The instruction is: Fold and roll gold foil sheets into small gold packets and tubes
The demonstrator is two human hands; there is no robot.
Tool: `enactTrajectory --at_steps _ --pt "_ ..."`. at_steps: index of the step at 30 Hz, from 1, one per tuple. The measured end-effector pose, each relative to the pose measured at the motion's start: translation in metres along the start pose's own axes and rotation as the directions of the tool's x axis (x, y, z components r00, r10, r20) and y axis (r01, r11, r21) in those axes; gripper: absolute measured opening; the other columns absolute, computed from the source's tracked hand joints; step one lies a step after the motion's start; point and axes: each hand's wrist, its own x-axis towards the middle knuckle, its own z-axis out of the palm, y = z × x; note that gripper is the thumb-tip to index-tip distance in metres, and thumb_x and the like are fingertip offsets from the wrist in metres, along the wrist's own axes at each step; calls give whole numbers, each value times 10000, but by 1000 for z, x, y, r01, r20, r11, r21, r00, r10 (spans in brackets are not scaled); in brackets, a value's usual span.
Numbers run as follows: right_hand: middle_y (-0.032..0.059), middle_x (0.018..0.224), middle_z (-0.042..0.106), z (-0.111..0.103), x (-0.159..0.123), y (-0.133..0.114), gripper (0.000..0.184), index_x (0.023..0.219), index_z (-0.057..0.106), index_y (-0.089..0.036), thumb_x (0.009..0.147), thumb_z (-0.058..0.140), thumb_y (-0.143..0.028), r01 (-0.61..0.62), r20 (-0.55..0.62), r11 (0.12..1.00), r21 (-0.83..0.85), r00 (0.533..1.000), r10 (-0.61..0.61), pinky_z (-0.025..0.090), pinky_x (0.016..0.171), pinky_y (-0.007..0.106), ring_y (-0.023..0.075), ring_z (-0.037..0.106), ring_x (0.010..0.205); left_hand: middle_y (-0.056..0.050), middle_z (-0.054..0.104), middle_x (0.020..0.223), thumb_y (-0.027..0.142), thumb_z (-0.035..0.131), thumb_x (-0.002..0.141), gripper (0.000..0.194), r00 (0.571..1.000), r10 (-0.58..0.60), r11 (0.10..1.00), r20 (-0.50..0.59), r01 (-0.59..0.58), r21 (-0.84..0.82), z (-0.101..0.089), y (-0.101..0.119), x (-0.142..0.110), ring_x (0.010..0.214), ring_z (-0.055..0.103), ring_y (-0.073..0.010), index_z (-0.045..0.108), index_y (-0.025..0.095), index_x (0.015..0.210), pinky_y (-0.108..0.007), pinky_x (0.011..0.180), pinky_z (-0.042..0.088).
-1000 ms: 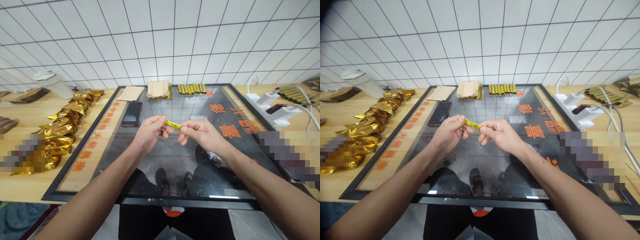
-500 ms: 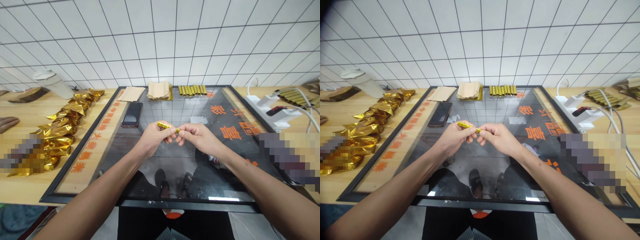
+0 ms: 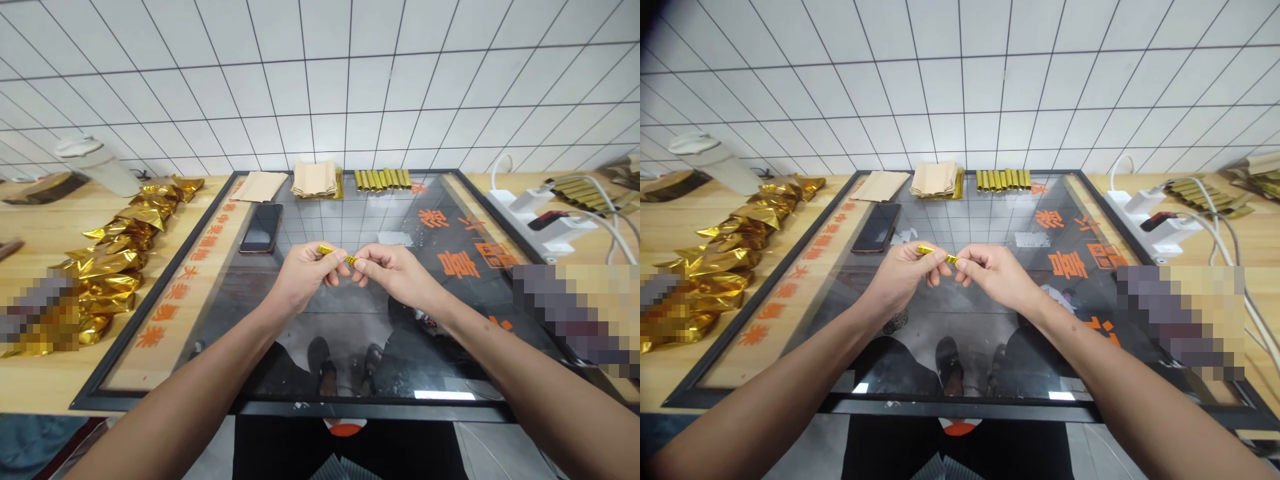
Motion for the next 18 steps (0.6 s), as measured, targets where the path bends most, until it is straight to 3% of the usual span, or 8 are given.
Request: enactTrajectory --at_steps 8,12,18 --pt "25 805 743 0 1 3 279 884 736 -189 1016 663 -424 34 -46 996 -82 998 -38 541 707 302 172 699 741 -44 758 745 430 820 859 289 1000 6 997 19 -8 81 0 -2 2 575 609 -105 763 158 781 -232 562 499" --pt "22 783 753 -1 4 4 277 879 738 -185 1009 661 -417 17 -76 992 -128 997 -27 511 660 283 160 687 689 -46 772 773 464 851 840 316 1000 10 998 -4 -10 61 -6 -2 5 591 615 -102 780 156 844 -221 566 484" --pt "19 768 751 0 8 7 275 863 729 -187 993 668 -421 8 -62 995 -102 998 -14 495 648 273 153 673 681 -44 759 742 486 865 830 357 999 20 1000 26 -21 17 -11 -6 8 571 601 -94 756 150 783 -218 558 474"
